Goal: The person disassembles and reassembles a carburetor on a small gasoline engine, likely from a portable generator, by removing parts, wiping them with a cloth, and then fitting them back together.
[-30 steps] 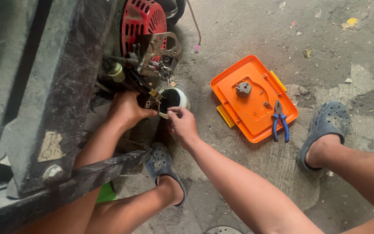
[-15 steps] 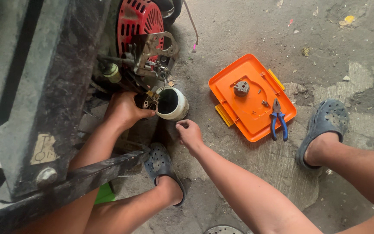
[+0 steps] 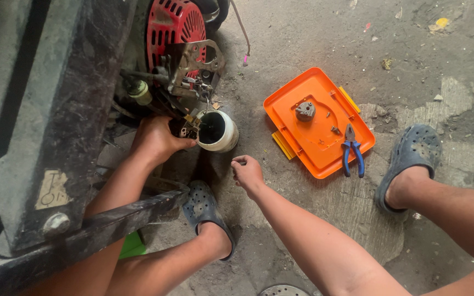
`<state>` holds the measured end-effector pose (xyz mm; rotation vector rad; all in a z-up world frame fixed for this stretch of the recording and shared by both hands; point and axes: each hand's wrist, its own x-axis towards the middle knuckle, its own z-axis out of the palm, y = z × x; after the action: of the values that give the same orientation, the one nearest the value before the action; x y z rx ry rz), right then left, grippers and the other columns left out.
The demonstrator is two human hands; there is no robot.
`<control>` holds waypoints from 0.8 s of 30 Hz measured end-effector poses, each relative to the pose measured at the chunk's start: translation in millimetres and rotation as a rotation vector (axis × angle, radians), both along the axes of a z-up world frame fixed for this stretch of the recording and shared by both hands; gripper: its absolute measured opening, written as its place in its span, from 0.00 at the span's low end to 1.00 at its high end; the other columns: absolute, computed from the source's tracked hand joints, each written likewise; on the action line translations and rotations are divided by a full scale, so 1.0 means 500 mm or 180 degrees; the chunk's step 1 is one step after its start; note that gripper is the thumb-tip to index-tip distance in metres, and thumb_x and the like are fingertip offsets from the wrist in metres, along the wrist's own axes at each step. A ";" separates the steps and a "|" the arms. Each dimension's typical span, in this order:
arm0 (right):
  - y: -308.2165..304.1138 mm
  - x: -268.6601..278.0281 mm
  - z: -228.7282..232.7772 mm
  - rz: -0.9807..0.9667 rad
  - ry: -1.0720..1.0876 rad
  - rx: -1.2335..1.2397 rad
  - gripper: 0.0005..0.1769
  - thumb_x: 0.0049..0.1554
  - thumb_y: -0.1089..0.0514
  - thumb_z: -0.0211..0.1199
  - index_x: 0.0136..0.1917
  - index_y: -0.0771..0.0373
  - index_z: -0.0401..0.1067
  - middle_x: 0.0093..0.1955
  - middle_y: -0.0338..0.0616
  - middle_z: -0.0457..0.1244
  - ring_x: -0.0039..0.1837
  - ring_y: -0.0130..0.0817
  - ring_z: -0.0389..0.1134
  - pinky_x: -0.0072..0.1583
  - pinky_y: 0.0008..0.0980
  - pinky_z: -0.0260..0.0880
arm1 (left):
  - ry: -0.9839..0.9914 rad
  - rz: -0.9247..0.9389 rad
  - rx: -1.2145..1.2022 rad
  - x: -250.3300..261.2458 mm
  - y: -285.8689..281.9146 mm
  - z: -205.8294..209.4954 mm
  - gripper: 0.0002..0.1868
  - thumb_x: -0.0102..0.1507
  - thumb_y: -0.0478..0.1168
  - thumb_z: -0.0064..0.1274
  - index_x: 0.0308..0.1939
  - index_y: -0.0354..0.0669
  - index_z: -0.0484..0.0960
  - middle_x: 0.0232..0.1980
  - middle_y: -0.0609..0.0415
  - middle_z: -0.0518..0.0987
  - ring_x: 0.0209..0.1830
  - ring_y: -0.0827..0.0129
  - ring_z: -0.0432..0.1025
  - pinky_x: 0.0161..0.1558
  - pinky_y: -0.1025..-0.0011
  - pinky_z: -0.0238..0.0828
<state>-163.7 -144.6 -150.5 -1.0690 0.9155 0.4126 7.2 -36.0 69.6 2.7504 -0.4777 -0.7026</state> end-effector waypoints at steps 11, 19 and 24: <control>-0.003 -0.007 -0.010 0.0010 0.0008 -0.0022 0.12 0.61 0.55 0.60 0.56 0.61 0.72 0.37 0.39 0.65 0.36 0.27 0.66 0.37 0.30 0.68 | -0.0038 -0.0029 -0.0180 -0.006 0.000 0.007 0.26 0.47 0.45 0.75 0.46 0.40 0.86 0.46 0.46 0.86 0.46 0.59 0.81 0.49 0.64 0.76; -0.003 -0.008 -0.025 -0.0004 0.0032 0.0022 0.12 0.61 0.56 0.61 0.56 0.61 0.72 0.37 0.40 0.65 0.36 0.28 0.66 0.37 0.30 0.67 | -0.0042 0.0001 -0.0170 -0.007 -0.001 0.008 0.27 0.47 0.45 0.75 0.46 0.40 0.86 0.46 0.46 0.86 0.46 0.59 0.81 0.49 0.64 0.76; -0.006 -0.008 -0.019 0.0055 0.0102 -0.0029 0.12 0.61 0.55 0.61 0.57 0.60 0.72 0.37 0.39 0.65 0.36 0.28 0.66 0.37 0.30 0.67 | -0.0064 0.0002 -0.0121 -0.008 -0.001 0.007 0.26 0.47 0.46 0.75 0.46 0.41 0.86 0.46 0.47 0.86 0.46 0.59 0.81 0.49 0.63 0.76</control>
<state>-167.9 -147.5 -160.0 -1.0821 0.9379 0.4414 3.3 -36.5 72.8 2.7246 -0.4895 -0.6594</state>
